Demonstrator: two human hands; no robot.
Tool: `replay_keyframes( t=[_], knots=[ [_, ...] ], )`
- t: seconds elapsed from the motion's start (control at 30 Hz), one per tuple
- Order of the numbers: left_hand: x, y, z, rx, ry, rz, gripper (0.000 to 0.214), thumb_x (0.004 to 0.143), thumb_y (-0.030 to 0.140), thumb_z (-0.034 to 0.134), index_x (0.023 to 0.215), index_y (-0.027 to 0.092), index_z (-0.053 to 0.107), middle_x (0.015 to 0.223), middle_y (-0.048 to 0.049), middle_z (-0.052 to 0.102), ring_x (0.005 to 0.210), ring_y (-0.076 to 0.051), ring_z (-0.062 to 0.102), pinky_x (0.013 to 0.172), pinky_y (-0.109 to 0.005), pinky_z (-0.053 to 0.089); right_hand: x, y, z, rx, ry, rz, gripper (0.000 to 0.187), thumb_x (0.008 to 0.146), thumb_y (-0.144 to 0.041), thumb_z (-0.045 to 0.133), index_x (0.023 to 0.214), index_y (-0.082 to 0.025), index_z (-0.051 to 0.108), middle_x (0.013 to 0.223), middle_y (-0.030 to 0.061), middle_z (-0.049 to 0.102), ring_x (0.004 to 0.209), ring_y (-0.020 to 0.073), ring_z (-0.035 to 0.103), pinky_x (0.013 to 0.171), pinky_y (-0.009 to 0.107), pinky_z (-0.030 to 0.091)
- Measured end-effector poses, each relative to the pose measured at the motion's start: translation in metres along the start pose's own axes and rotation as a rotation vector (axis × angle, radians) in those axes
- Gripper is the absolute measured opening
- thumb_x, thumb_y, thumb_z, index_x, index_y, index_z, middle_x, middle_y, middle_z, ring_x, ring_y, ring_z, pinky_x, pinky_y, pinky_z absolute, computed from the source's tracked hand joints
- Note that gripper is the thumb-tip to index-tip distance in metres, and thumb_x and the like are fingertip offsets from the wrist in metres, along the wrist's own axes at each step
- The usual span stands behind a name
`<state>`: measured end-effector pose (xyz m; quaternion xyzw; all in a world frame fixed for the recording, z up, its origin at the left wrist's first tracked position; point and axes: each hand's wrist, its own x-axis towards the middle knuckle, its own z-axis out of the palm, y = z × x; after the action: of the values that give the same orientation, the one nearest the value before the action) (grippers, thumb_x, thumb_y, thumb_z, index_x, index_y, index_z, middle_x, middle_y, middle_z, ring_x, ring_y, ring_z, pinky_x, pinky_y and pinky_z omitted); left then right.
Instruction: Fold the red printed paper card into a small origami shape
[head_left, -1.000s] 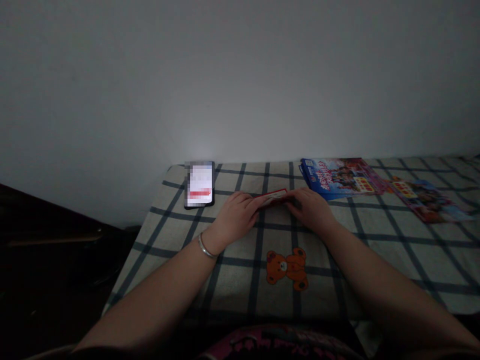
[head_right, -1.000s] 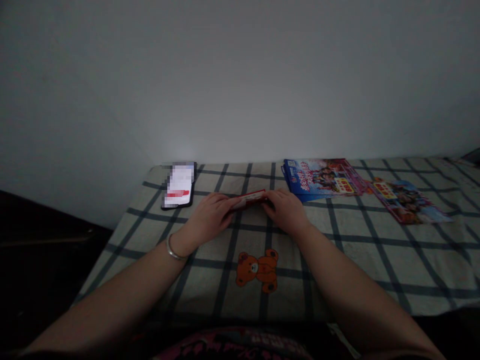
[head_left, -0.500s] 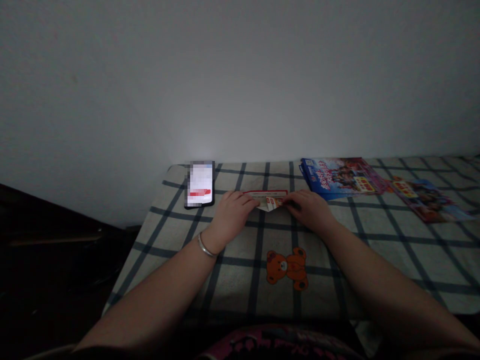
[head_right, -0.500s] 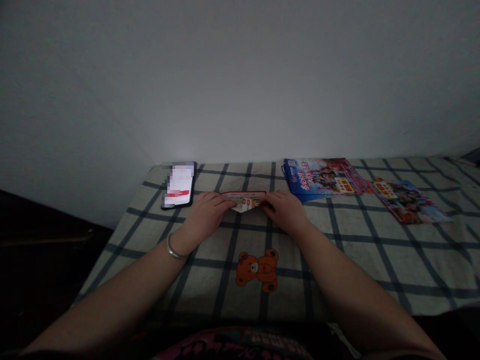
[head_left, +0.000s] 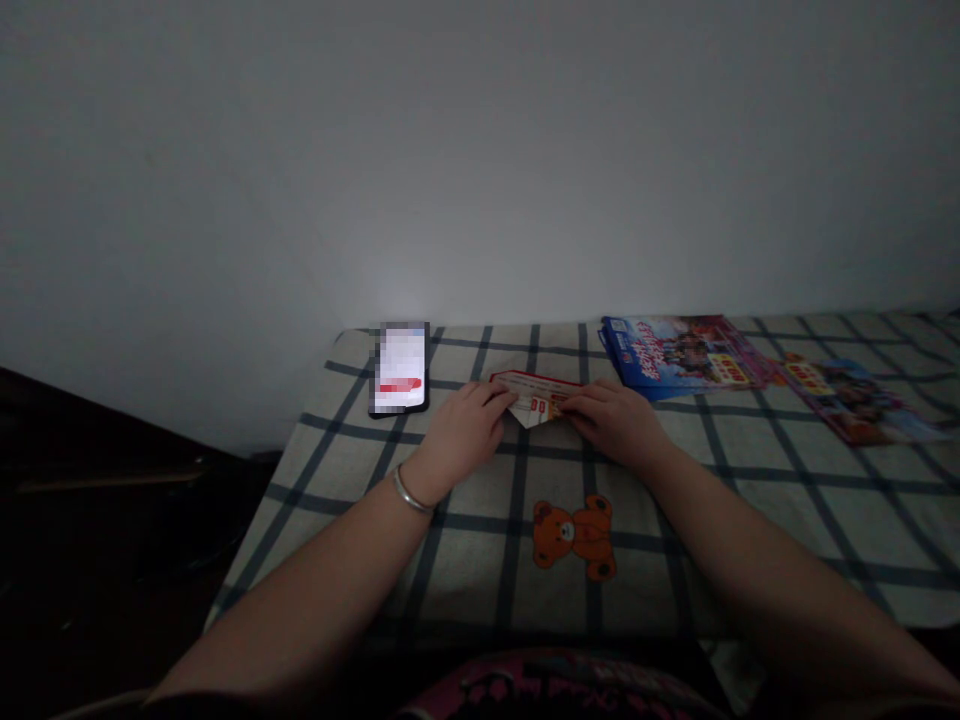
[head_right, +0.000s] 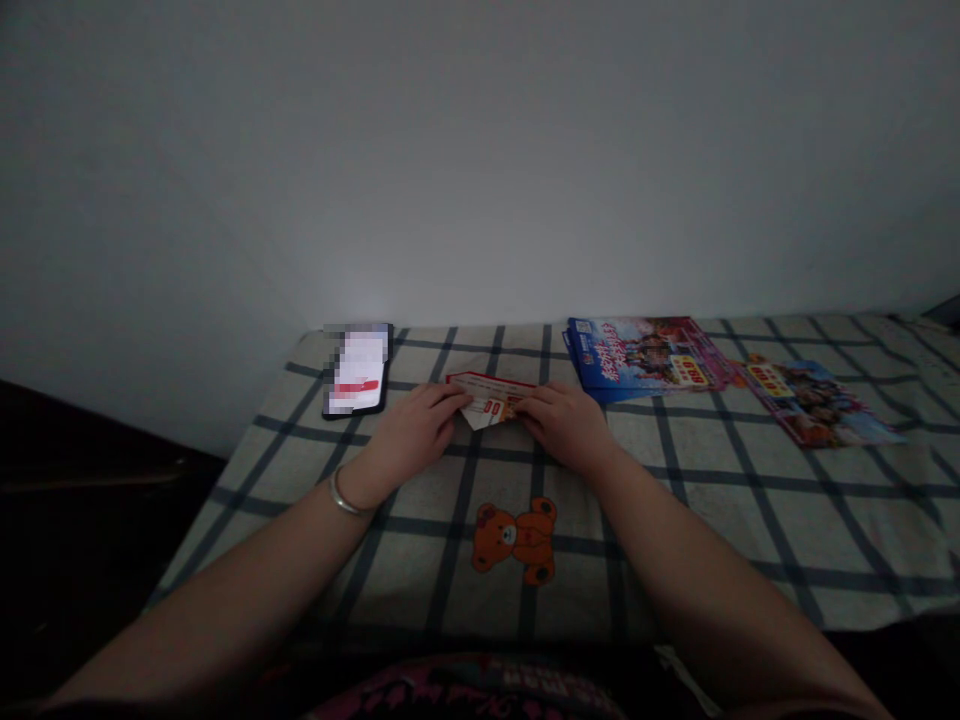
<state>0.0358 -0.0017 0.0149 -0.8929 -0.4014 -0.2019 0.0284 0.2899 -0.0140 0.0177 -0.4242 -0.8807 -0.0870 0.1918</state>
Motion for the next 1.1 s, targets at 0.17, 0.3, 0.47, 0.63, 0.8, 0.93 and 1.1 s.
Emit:
replay_keyframes(
  t=[0.17, 0.3, 0.47, 0.63, 0.8, 0.93, 1.1],
  knots=[
    [0.002, 0.003, -0.006, 0.006, -0.019, 0.008, 0.030, 0.094, 0.027, 0.052, 0.119, 0.017, 0.065, 0.119, -0.0088, 0.063, 0.108, -0.025, 0.055, 0.097, -0.043, 0.046, 0.000, 0.001, 0.000, 0.001, 0.014, 0.017, 0.012, 0.090, -0.026, 0.061, 0.096, -0.021, 0.072, 0.102, 0.0055, 0.074, 0.091, 0.0215, 0.064, 0.081, 0.034, 0.052],
    [0.000, 0.007, -0.005, 0.035, -0.033, -0.011, 0.031, 0.093, 0.033, 0.055, 0.117, 0.017, 0.066, 0.116, -0.0102, 0.063, 0.109, -0.027, 0.053, 0.095, -0.045, 0.046, 0.000, 0.002, -0.002, 0.021, -0.031, -0.013, 0.014, 0.091, -0.026, 0.059, 0.096, -0.022, 0.072, 0.104, 0.0046, 0.073, 0.093, 0.0221, 0.063, 0.084, 0.036, 0.052],
    [-0.001, 0.012, -0.003, 0.031, -0.033, 0.020, 0.044, 0.090, 0.034, 0.058, 0.130, 0.015, 0.055, 0.124, -0.0124, 0.059, 0.112, -0.028, 0.052, 0.097, -0.046, 0.044, 0.001, 0.003, -0.005, 0.046, -0.078, -0.003, 0.016, 0.092, -0.025, 0.058, 0.097, -0.023, 0.073, 0.103, 0.0059, 0.074, 0.093, 0.0224, 0.063, 0.086, 0.038, 0.051],
    [-0.001, 0.011, -0.003, 0.021, -0.028, 0.067, 0.041, 0.090, 0.031, 0.059, 0.129, 0.020, 0.056, 0.125, -0.0117, 0.059, 0.113, -0.029, 0.052, 0.095, -0.047, 0.045, 0.000, 0.002, -0.005, 0.083, -0.080, -0.023, 0.020, 0.094, -0.027, 0.056, 0.103, -0.026, 0.073, 0.102, 0.0039, 0.075, 0.089, 0.0211, 0.064, 0.084, 0.036, 0.051],
    [-0.001, 0.011, 0.001, -0.020, -0.070, 0.215, 0.035, 0.092, 0.028, 0.057, 0.127, 0.024, 0.059, 0.134, -0.0073, 0.054, 0.123, -0.027, 0.048, 0.104, -0.048, 0.041, 0.002, -0.001, -0.006, 0.081, -0.079, -0.052, 0.020, 0.094, -0.027, 0.055, 0.093, -0.024, 0.075, 0.094, 0.0034, 0.076, 0.085, 0.0203, 0.063, 0.081, 0.034, 0.049],
    [0.000, 0.012, 0.005, -0.029, -0.077, 0.273, 0.037, 0.092, 0.025, 0.057, 0.129, 0.026, 0.057, 0.133, -0.0045, 0.057, 0.122, -0.025, 0.048, 0.104, -0.048, 0.041, 0.003, -0.003, -0.006, 0.073, -0.037, -0.063, 0.018, 0.093, -0.026, 0.057, 0.093, -0.023, 0.075, 0.093, 0.0045, 0.075, 0.084, 0.0201, 0.062, 0.081, 0.035, 0.047],
    [0.001, 0.012, 0.004, -0.040, -0.076, 0.284, 0.037, 0.091, 0.024, 0.058, 0.128, 0.025, 0.057, 0.130, -0.0054, 0.059, 0.119, -0.024, 0.051, 0.104, -0.047, 0.042, 0.003, -0.004, -0.005, 0.062, -0.042, -0.037, 0.017, 0.093, -0.026, 0.056, 0.092, -0.022, 0.073, 0.092, 0.0052, 0.074, 0.086, 0.0209, 0.061, 0.082, 0.035, 0.046]
  ],
)
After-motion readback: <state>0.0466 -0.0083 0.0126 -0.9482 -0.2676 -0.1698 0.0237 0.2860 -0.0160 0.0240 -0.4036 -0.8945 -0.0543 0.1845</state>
